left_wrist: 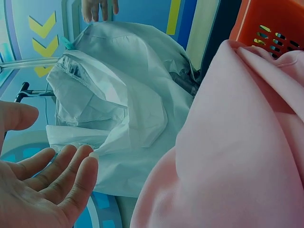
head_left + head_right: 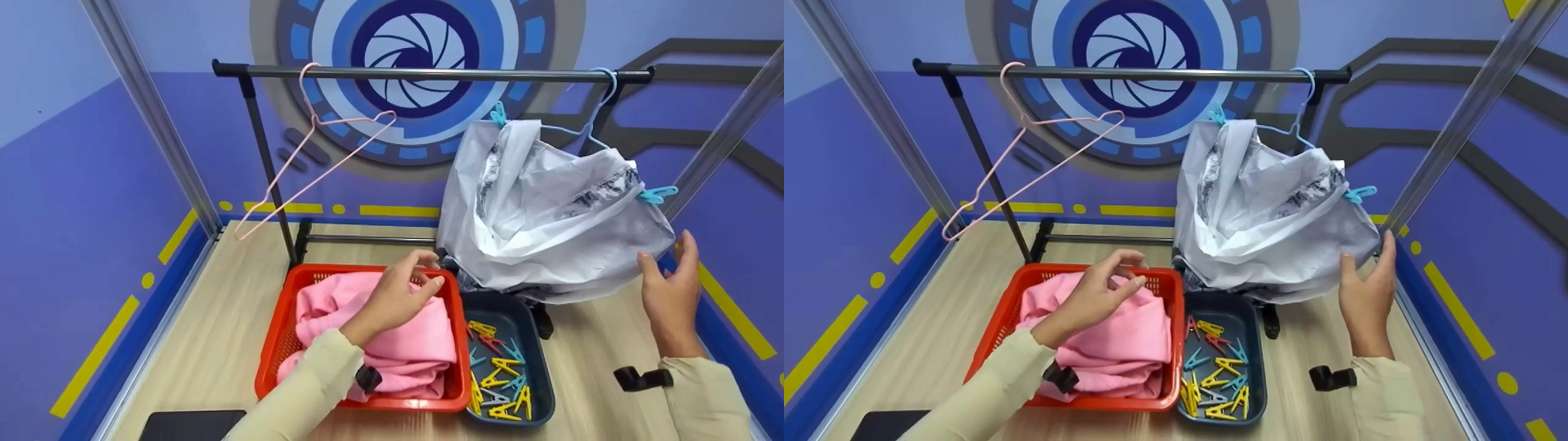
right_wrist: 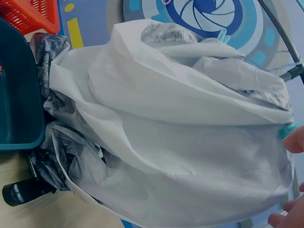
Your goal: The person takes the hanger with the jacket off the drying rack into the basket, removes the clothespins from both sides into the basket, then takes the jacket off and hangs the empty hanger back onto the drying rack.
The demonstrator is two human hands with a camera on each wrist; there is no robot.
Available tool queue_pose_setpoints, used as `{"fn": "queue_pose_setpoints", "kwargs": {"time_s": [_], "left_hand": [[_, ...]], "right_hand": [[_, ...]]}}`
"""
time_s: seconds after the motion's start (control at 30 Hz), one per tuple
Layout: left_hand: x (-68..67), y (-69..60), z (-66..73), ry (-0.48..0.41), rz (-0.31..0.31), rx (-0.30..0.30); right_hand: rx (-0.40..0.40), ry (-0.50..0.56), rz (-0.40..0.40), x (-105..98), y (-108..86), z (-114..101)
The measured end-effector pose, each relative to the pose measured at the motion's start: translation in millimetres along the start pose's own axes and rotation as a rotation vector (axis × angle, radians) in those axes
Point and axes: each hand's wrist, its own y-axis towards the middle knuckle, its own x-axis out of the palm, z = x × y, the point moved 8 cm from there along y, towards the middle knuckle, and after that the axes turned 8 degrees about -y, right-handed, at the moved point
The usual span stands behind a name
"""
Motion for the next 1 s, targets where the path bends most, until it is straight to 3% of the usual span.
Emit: {"fn": "queue_pose_setpoints", "kwargs": {"time_s": [0.23, 0.43, 0.57, 0.83, 1.0], "left_hand": [[3.3, 0.9, 5.4, -0.022, -0.014, 0.011], [4.3, 1.4, 7.5, -0.027, -0.004, 0.007], [7.3, 2.3, 9.4, -0.039, -0.017, -0.004], [11.6, 4.9, 14.0, -0.051, -0.024, -0.012], [14.1, 5.8, 20.3, -0.045, -0.04, -0.001]], "right_hand": [[0.03, 0.02, 0.005, 2, -1.1, 4], [-0.016, -0.061, 0.06, 7, -17.5, -4], [-0.077, -0.109, 0.046, 14, -30.6, -14], [-0.295, -0.045, 0.069, 31, -52.1, -40], [-0.35, -0.037, 0.045, 44, -64.3, -53]]}}
